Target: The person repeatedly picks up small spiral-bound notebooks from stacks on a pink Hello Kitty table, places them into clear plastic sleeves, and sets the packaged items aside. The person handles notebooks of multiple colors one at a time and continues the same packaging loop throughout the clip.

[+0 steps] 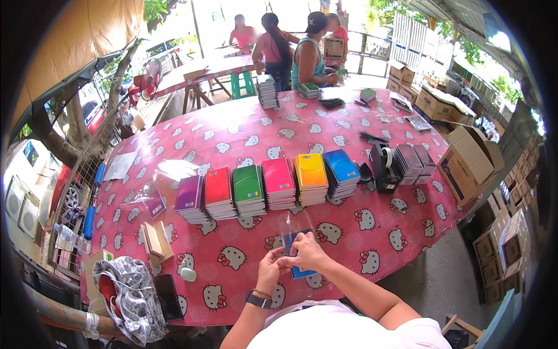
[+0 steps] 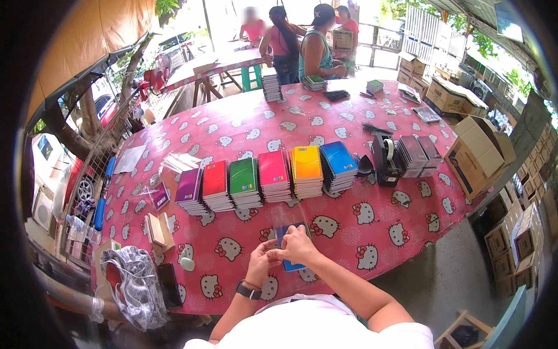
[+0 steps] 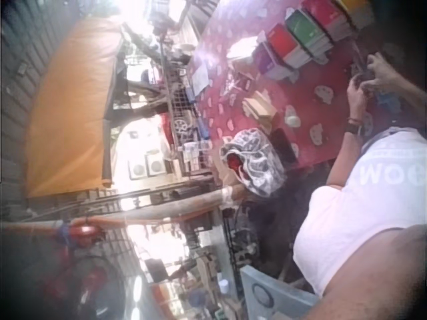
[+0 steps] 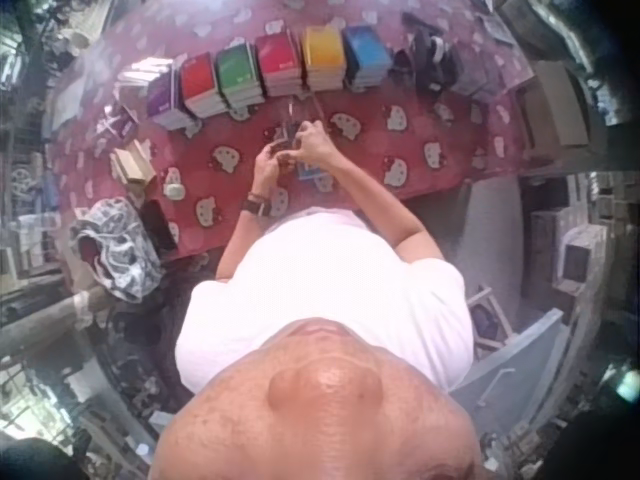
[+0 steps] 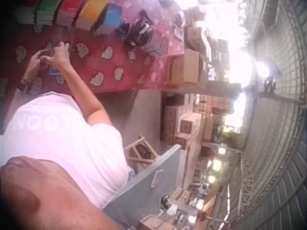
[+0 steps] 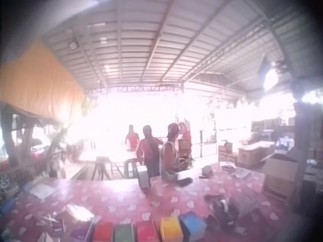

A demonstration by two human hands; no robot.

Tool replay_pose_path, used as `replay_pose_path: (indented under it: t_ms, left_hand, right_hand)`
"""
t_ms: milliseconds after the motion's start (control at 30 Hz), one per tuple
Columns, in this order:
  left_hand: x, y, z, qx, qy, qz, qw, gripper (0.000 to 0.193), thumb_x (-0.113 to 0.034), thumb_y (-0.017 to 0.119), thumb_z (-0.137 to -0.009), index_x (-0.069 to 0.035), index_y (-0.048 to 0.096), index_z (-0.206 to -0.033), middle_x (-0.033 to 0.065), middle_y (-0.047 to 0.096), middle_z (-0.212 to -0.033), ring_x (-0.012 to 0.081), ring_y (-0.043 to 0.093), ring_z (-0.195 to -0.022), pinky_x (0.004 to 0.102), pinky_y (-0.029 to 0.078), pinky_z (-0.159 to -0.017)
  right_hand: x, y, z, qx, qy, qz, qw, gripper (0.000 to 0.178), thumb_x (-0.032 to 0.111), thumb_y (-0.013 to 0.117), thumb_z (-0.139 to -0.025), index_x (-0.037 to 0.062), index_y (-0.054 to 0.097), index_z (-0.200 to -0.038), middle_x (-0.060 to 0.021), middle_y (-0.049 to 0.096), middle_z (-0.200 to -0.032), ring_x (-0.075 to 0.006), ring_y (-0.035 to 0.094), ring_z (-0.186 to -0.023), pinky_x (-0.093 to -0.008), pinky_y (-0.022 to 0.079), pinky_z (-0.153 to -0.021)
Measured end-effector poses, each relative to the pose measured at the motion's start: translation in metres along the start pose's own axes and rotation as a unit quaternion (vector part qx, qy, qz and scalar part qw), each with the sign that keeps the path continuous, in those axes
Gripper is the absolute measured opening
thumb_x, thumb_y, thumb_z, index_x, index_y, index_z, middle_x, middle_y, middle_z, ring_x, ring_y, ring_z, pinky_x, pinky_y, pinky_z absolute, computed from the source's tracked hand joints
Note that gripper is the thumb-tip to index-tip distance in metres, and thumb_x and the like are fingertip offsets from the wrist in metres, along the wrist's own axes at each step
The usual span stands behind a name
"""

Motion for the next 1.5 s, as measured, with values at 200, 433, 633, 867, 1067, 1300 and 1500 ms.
replay_pose_path:
  t_ms: [200, 433, 633, 867, 1067, 1300, 1500]
  left_hand:
    - [-0.012, -0.016, 0.009, -0.077, 0.098, -0.116, 0.985, 0.04, -0.002, 0.055, -0.086, -0.005, 0.048, -0.126, 0.0163, 0.052, -0.121, 0.0192, 0.063, -0.085, 0.029, 0.054, -0.074]
    - [0.003, 0.0, 0.007, 0.015, 0.358, -0.403, 0.842, 0.042, -0.013, 0.066, -0.081, -0.013, 0.058, -0.123, 0.0095, 0.05, -0.13, 0.0292, 0.043, -0.121, 0.0388, 0.036, -0.102]
    - [0.014, -0.004, -0.005, 0.02, 0.354, -0.426, 0.832, 0.068, -0.026, 0.058, -0.088, -0.008, 0.025, -0.144, 0.0162, 0.027, -0.145, 0.0341, 0.023, -0.135, 0.0442, 0.02, -0.11]
    - [0.024, 0.01, -0.014, 0.123, 0.3, -0.481, 0.815, 0.065, -0.036, 0.034, -0.096, -0.006, 0.005, -0.146, 0.0157, -0.001, -0.153, 0.0328, 0.0, -0.142, 0.0525, 0.006, -0.111]
    - [0.026, 0.018, -0.012, 0.123, 0.314, -0.484, 0.807, 0.063, -0.03, 0.035, -0.096, -0.007, 0.006, -0.147, 0.015, 0.001, -0.153, 0.0331, 0.001, -0.141, 0.0531, 0.003, -0.11]
    - [0.013, 0.023, -0.012, 0.112, 0.248, -0.631, 0.726, 0.065, -0.03, 0.042, -0.093, -0.011, 0.013, -0.147, 0.0055, 0.005, -0.154, 0.0328, -0.004, -0.141, 0.0546, 0.001, -0.11]
    - [-0.005, 0.038, -0.026, 0.115, 0.204, -0.663, 0.711, 0.069, -0.051, 0.052, -0.085, -0.025, 0.027, -0.144, -0.0077, 0.012, -0.153, 0.0351, -0.006, -0.141, 0.0621, 0.0, -0.107]
  right_hand:
    - [-0.017, 0.002, -0.002, -0.029, 0.007, -0.051, 0.998, 0.027, 0.03, 0.069, -0.078, 0.004, 0.069, -0.074, -0.0103, 0.063, -0.092, -0.029, 0.049, -0.096, -0.0395, 0.04, -0.087]
    - [-0.024, -0.009, -0.005, 0.06, 0.025, -0.176, 0.982, 0.02, 0.016, 0.067, -0.077, -0.0008, 0.069, -0.088, -0.0134, 0.066, -0.09, -0.0273, 0.064, -0.079, -0.0336, 0.05, -0.073]
    - [-0.01, -0.014, 0.013, 0.139, -0.197, 0.107, 0.965, 0.046, 0.007, 0.066, -0.072, 0.0074, 0.059, -0.118, -0.0096, 0.053, -0.129, -0.0337, 0.043, -0.123, -0.0405, 0.04, -0.097]
    - [-0.056, -0.008, 0.018, 0.099, -0.059, 0.131, 0.985, 0.11, 0.066, 0.069, -0.06, 0.0137, 0.023, -0.145, -0.006, 0.013, -0.154, -0.0368, -0.004, -0.141, -0.0709, 0.007, -0.1]
    - [-0.046, -0.002, 0.019, 0.08, -0.046, 0.156, 0.983, 0.114, 0.065, 0.073, -0.054, 0.0173, 0.024, -0.145, -0.0018, 0.009, -0.154, -0.0402, -0.001, -0.14, -0.0742, 0.012, -0.098]
    - [-0.043, -0.003, 0.013, 0.086, -0.018, 0.14, 0.986, 0.128, 0.066, 0.075, -0.049, 0.0154, 0.012, -0.148, -0.0027, 0.009, -0.154, -0.0358, -0.009, -0.14, -0.0705, 0.008, -0.101]
    - [-0.046, -0.005, 0.019, 0.016, -0.046, 0.092, 0.995, 0.122, 0.06, 0.076, -0.055, 0.0168, 0.011, -0.148, -0.0052, 0.011, -0.154, -0.0361, -0.01, -0.14, -0.0641, 0.004, -0.105]
Point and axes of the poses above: each hand's wrist, its own z-axis away from the middle knuckle, its own y-axis out of the palm, x = y × z, the point moved 4 cm from there along -z, towards the middle knuckle
